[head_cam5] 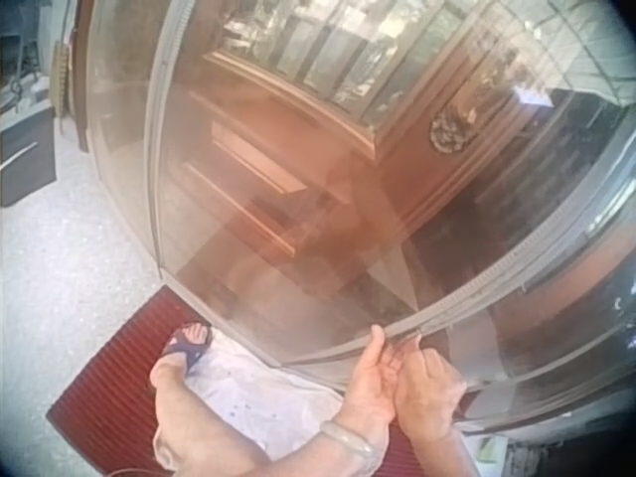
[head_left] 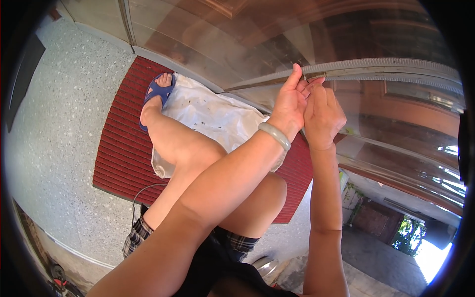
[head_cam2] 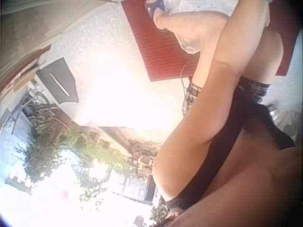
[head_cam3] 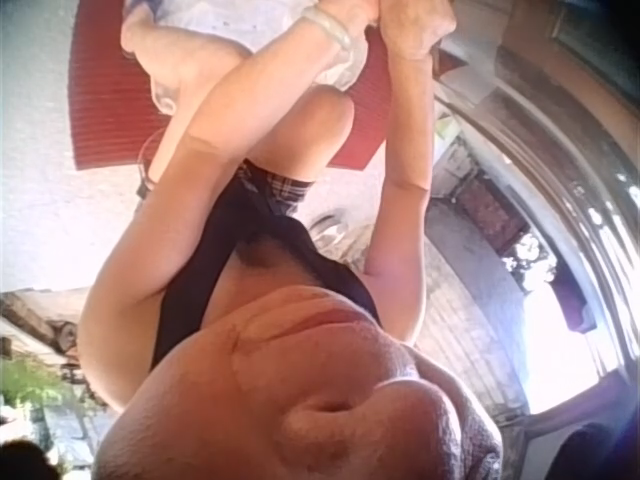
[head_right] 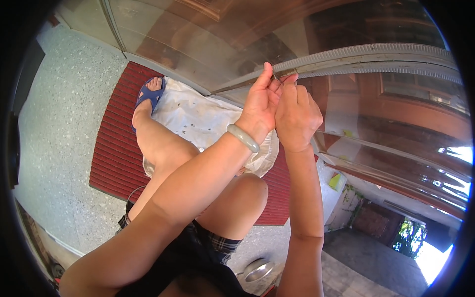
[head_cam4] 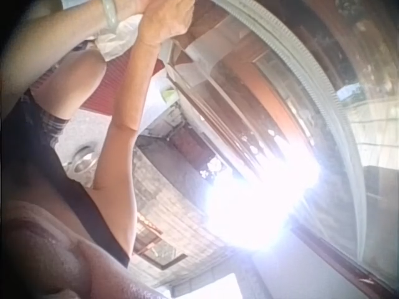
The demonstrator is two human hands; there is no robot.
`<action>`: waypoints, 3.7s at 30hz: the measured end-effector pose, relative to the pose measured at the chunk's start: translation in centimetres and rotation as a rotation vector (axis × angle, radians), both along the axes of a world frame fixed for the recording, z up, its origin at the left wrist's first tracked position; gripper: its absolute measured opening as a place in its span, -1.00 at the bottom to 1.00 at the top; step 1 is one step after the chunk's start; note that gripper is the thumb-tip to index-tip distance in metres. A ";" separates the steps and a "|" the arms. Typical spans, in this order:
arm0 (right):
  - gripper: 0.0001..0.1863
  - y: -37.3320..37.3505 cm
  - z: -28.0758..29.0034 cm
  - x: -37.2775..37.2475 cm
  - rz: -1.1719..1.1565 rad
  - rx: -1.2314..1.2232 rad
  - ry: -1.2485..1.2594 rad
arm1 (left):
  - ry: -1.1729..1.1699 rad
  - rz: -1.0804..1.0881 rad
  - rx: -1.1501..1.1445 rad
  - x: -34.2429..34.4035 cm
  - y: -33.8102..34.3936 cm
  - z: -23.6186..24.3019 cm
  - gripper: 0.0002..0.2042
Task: Cutting and removing a rubber seal from a glass door frame using a utility knife.
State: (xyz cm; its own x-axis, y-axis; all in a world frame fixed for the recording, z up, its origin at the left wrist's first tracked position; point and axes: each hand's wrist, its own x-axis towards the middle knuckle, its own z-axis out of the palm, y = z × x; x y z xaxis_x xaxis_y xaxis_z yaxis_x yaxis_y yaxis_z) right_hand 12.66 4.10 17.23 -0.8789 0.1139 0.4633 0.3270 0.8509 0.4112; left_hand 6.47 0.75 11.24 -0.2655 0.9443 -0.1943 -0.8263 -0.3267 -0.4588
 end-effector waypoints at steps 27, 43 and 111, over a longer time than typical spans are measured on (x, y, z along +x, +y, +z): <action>-0.92 -1.3 1.7 -0.7 -0.058 -0.247 0.089 | -0.032 0.131 0.099 0.7 0.2 0.2 -0.62; -0.92 -1.2 1.5 0.6 -0.146 -0.091 0.195 | 0.072 0.117 0.007 0.3 -0.1 0.8 -0.63; -0.91 -1.0 -0.1 1.2 -0.095 -0.172 0.116 | 0.012 0.081 0.045 0.4 0.1 0.3 -0.56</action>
